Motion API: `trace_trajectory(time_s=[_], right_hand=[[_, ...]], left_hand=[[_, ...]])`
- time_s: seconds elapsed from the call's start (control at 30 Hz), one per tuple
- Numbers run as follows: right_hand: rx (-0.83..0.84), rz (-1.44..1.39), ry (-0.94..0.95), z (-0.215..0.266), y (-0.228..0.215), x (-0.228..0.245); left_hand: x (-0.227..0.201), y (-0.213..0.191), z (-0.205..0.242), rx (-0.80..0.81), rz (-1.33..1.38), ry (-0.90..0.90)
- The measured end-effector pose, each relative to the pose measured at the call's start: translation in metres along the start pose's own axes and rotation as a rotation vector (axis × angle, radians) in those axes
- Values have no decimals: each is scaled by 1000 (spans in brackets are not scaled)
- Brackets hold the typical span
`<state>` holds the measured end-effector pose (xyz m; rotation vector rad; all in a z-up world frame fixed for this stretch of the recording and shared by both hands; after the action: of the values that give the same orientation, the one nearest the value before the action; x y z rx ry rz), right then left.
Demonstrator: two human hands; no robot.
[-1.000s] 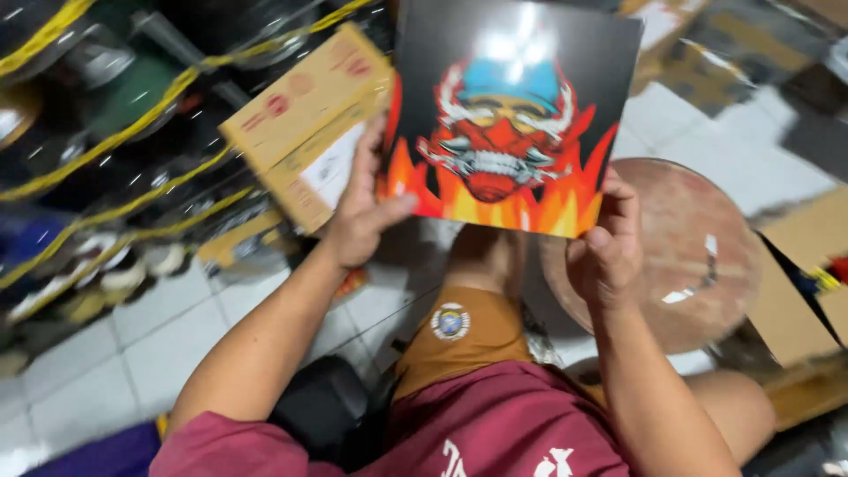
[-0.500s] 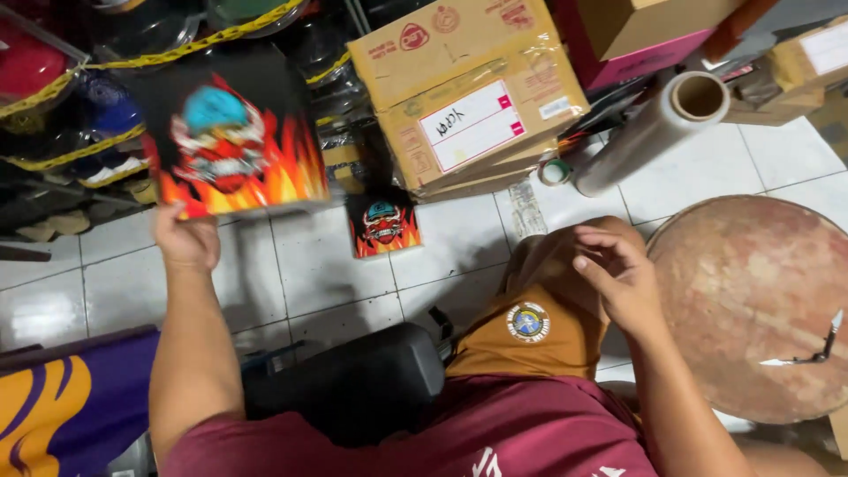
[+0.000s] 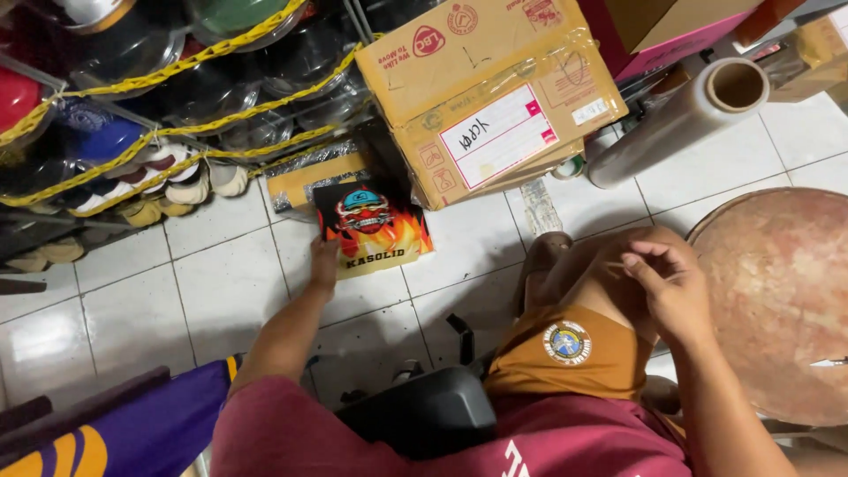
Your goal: Unboxing caps from shipping and product packaging to display them.
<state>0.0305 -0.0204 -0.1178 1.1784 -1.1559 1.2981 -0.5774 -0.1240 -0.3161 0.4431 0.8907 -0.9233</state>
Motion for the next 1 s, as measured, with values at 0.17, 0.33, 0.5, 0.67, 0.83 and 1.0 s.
trace_trajectory(time_s=[0.17,0.33,0.5,0.67,0.83,1.0], right_hand=[[-12,17,-44,-1,-4,-9],[-24,71,-33,-5,0,-16],[-7,142,-45,-5,7,-13],[9,175,-79,-8,8,-18],[-6,133,-42,-1,9,-30],[69,103,-80,8,16,-18]], left_hand=[[23,19,-11,-12,-1,46],[54,37,-7,-361,-350,-16],[85,74,0,-308,-23,-734],[66,92,-13,-178,46,-507],[54,96,3,-337,-305,-779],[63,122,51,460,-757,-797]])
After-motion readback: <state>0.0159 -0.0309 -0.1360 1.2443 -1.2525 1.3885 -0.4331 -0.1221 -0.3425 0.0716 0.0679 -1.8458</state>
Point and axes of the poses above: each hand's wrist, its own z-axis away from the middle knuckle, its own y-axis out of the palm, x = y × z, the point moved 2 cm from there along -z, towards the middle knuckle, and after that the axes turned 12 degrees about -y, right-handed, at the moved point
